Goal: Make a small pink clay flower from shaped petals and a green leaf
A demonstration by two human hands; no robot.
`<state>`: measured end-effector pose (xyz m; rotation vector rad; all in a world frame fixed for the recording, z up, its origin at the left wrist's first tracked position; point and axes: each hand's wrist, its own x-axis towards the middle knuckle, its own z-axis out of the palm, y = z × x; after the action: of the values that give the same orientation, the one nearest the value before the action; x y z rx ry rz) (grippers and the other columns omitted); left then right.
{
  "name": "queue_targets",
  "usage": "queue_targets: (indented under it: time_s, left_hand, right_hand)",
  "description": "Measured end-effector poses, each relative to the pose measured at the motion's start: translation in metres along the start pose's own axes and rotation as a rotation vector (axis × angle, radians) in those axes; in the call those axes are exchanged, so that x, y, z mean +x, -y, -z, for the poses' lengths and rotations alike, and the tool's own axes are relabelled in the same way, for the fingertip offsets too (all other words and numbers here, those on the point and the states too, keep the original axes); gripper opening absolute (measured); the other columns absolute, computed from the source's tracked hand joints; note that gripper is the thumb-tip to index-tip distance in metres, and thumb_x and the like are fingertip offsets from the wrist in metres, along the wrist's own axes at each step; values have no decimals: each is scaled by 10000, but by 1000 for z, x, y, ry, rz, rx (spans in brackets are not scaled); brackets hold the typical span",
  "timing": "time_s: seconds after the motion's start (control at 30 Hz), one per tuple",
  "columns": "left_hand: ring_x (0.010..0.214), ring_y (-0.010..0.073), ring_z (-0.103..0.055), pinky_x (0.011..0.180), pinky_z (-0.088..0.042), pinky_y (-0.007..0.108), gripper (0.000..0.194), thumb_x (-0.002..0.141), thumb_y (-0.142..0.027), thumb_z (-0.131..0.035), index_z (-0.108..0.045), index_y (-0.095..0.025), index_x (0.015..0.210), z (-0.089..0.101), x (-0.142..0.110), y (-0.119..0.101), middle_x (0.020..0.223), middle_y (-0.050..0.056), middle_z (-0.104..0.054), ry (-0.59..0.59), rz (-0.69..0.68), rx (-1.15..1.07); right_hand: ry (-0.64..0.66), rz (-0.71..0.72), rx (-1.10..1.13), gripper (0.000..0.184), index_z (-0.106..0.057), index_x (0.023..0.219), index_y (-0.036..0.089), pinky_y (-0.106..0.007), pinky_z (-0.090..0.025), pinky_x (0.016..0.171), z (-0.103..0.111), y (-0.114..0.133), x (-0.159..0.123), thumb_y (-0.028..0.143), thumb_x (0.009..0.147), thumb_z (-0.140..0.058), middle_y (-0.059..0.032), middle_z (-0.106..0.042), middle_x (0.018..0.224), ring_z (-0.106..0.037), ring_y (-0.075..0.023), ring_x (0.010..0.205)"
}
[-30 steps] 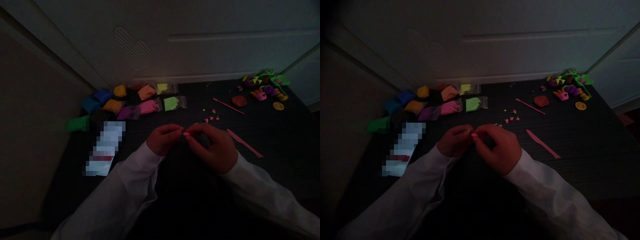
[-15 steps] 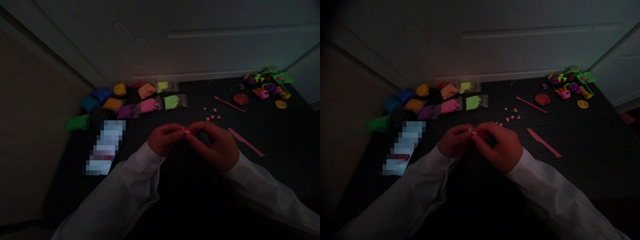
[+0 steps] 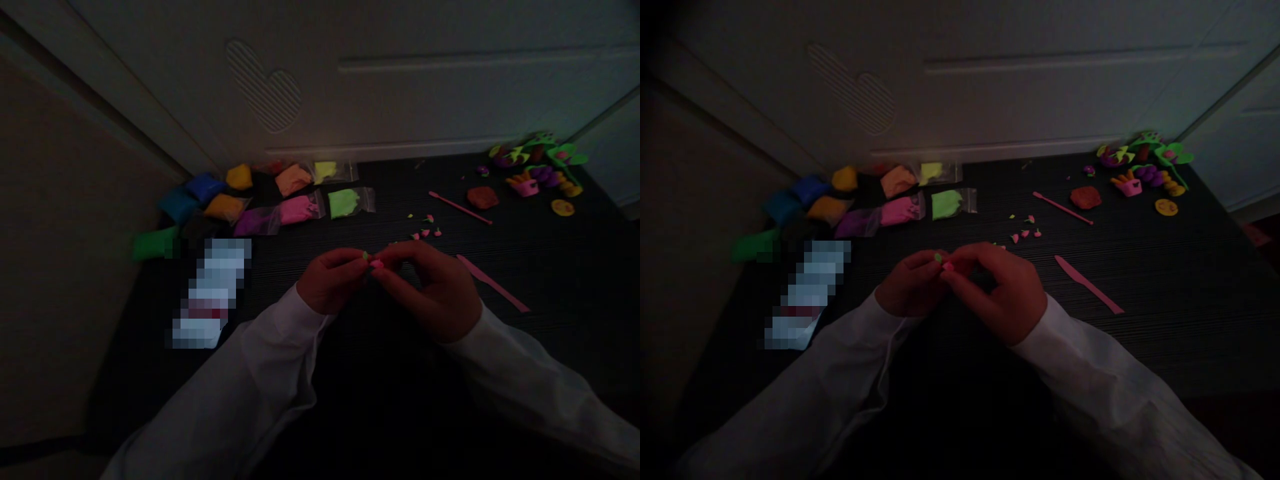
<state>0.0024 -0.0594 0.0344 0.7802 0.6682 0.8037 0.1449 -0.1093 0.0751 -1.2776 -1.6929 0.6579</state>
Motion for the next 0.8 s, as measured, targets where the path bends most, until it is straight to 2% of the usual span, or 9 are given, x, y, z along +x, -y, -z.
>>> queue_targets:
  time_s: [0.3, 0.6, 0.8]
  left_hand:
    - [555, 66, -495, 517, -363, 203, 217, 432, -224, -757, -634, -173, 603, -7, -1, -5, 581, -27, -564, -78, 100, -139]
    - [550, 58, -484, 524, -360, 211, 200, 445, -210, -751, -641, -171, 608, -7, -2, -4, 646, -20, -599, -46, 104, -149]
    - [548, 64, -488, 506, -347, 206, 197, 440, -212, -752, -644, -167, 598, -7, -2, -5, 588, -21, -574, -41, 96, -141]
  right_hand:
    - [10, 17, -8, 159, -570, 891, 195, -241, -442, 682, 0, -3, -1, 224, 736, -552, 6, -611, 795, -547, -96, 720]
    - [-53, -37, 120, 160, -535, 870, 209, -238, -450, 660, -4, -5, -1, 199, 715, -573, 12, -578, 783, -545, -95, 719]
    - [-20, -54, 115, 123, -538, 840, 203, -244, -447, 653, -2, -4, -2, 187, 720, -558, 9, -586, 771, -548, -98, 711]
